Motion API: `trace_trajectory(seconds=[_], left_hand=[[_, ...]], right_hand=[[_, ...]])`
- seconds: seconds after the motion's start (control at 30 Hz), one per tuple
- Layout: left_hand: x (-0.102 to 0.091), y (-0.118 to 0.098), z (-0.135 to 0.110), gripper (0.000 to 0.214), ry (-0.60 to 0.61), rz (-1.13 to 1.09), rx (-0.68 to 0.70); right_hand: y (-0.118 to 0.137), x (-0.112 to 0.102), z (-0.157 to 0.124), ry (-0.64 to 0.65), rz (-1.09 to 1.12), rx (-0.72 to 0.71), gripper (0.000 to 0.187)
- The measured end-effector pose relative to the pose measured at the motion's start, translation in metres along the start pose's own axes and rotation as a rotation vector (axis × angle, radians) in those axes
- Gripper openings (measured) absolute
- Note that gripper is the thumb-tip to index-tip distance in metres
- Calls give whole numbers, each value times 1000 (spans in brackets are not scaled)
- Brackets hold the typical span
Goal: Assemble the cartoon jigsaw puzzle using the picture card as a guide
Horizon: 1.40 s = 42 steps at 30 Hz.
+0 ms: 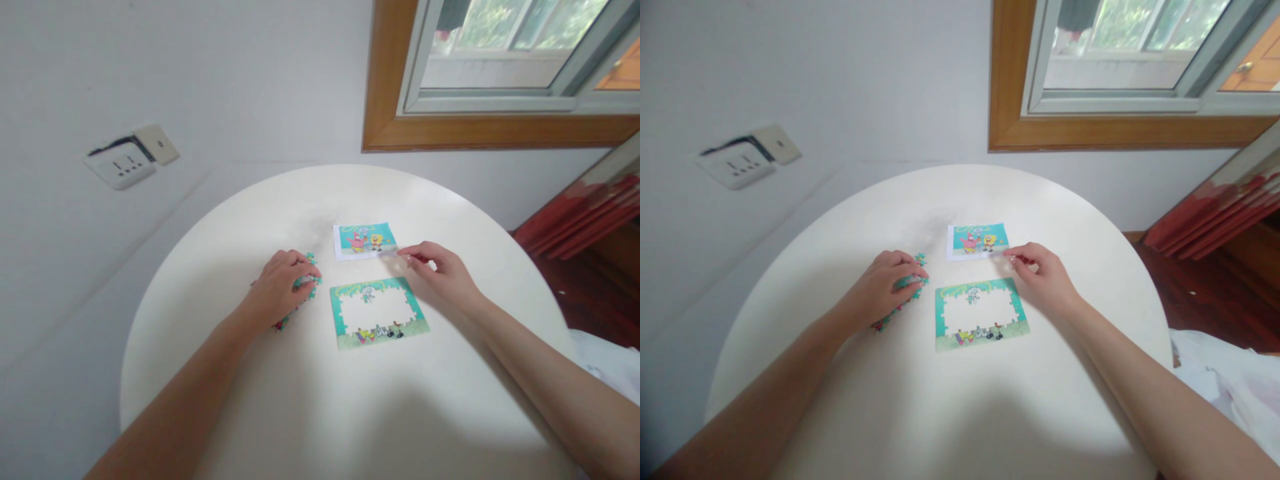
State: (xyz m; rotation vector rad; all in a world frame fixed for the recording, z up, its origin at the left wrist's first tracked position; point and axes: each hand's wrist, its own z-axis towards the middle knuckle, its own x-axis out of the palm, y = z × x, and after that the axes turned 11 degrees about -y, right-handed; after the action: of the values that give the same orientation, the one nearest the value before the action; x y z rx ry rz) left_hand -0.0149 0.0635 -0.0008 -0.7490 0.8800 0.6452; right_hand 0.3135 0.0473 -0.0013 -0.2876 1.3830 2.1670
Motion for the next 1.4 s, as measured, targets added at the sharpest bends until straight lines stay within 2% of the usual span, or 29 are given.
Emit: trace_trajectory(seconds=[0.2,0.43,0.57,0.9,1.17,1.4], left_hand=[[-4,-1,3,24,-7,11,16],[-8,-4,2,22,-53,167,-112],[-5,-9,0,24,-53,217,-125],[-2,-9,0,21,5,150,-133],[0,-9,-1,25,-9,137,-133],[2,-6,0,17,1,94,-104]], right_hand=[[0,0,0,19,0,18,22],[1,-1,1,29,-3,22,22],[1,0,0,28,-6,27,22],[3,1,-1,54,7,60,23],[4,0,-1,53,-1,49,23],[5,0,-1,65,-17,57,23]])
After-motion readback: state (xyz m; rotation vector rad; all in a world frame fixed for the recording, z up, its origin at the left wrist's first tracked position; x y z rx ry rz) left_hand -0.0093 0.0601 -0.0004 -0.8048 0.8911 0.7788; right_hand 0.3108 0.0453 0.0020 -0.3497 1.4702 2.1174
